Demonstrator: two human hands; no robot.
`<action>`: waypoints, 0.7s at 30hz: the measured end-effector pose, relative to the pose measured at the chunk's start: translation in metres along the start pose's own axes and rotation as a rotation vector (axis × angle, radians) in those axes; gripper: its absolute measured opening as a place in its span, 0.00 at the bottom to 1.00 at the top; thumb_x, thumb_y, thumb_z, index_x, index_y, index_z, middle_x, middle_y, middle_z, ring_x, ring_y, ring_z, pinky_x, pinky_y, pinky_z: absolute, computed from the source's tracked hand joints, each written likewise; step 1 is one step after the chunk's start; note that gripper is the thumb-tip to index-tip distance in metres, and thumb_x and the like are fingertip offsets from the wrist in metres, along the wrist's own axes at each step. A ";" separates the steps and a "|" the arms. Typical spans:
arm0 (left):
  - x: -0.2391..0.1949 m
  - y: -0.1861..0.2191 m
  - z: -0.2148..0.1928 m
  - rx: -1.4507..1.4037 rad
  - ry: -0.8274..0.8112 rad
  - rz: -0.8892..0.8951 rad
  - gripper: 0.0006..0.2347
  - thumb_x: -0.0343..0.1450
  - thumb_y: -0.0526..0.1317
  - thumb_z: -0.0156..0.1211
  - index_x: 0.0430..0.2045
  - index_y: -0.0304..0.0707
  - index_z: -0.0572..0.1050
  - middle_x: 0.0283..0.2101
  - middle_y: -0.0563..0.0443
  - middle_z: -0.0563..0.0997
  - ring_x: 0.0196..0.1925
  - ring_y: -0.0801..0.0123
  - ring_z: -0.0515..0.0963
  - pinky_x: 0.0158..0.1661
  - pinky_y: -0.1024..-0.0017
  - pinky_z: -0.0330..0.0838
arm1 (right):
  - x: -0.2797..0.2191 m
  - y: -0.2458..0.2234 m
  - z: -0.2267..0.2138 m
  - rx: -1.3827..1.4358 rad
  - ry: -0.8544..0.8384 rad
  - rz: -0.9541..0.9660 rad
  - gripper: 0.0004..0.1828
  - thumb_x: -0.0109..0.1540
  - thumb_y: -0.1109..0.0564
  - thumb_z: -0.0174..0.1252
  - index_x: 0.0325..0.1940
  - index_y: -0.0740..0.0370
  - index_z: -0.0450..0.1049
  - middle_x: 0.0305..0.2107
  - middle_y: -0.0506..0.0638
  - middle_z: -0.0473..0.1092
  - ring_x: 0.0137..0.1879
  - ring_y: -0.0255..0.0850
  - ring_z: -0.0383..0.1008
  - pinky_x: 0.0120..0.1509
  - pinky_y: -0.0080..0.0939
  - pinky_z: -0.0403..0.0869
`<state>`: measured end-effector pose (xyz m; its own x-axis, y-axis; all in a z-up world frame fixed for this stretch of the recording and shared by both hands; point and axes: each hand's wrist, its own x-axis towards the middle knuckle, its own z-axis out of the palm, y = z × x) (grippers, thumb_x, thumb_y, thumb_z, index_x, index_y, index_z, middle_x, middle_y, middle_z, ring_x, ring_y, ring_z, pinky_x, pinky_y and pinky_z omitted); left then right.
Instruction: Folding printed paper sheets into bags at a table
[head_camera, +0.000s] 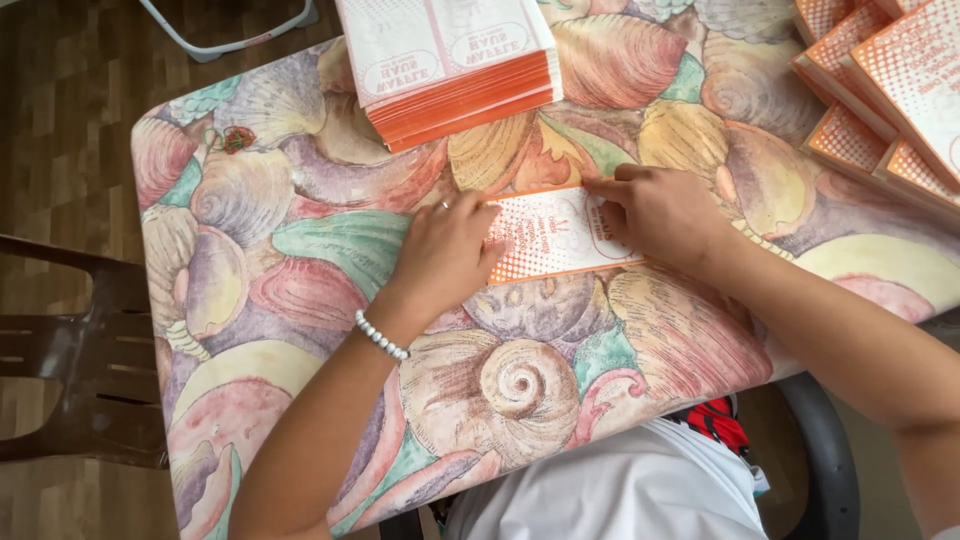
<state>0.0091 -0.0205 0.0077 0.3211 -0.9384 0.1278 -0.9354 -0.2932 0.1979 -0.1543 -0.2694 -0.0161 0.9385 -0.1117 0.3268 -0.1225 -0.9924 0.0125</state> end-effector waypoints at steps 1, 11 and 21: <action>0.007 -0.005 0.013 0.001 -0.003 0.005 0.19 0.69 0.45 0.60 0.53 0.40 0.77 0.53 0.45 0.74 0.56 0.48 0.76 0.50 0.43 0.71 | -0.001 -0.001 0.001 0.001 0.001 0.006 0.19 0.59 0.52 0.54 0.52 0.37 0.80 0.26 0.45 0.72 0.34 0.48 0.79 0.32 0.47 0.78; 0.051 -0.031 0.027 0.005 -0.068 -0.324 0.11 0.66 0.48 0.67 0.31 0.45 0.74 0.38 0.49 0.75 0.48 0.48 0.79 0.48 0.46 0.69 | -0.002 -0.005 0.000 -0.008 0.039 -0.002 0.19 0.58 0.52 0.59 0.53 0.39 0.81 0.24 0.42 0.71 0.31 0.41 0.79 0.33 0.40 0.78; 0.056 0.015 -0.010 -0.317 0.073 -0.190 0.03 0.66 0.43 0.69 0.28 0.52 0.82 0.28 0.55 0.85 0.41 0.56 0.85 0.44 0.57 0.77 | 0.038 -0.032 -0.045 0.060 0.425 -0.295 0.14 0.66 0.46 0.62 0.50 0.56 0.80 0.36 0.48 0.76 0.46 0.44 0.78 0.53 0.44 0.73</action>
<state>0.0148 -0.0758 0.0279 0.5047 -0.8540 0.1265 -0.7697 -0.3788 0.5139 -0.1292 -0.2391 0.0383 0.7147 0.1913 0.6727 0.1573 -0.9812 0.1119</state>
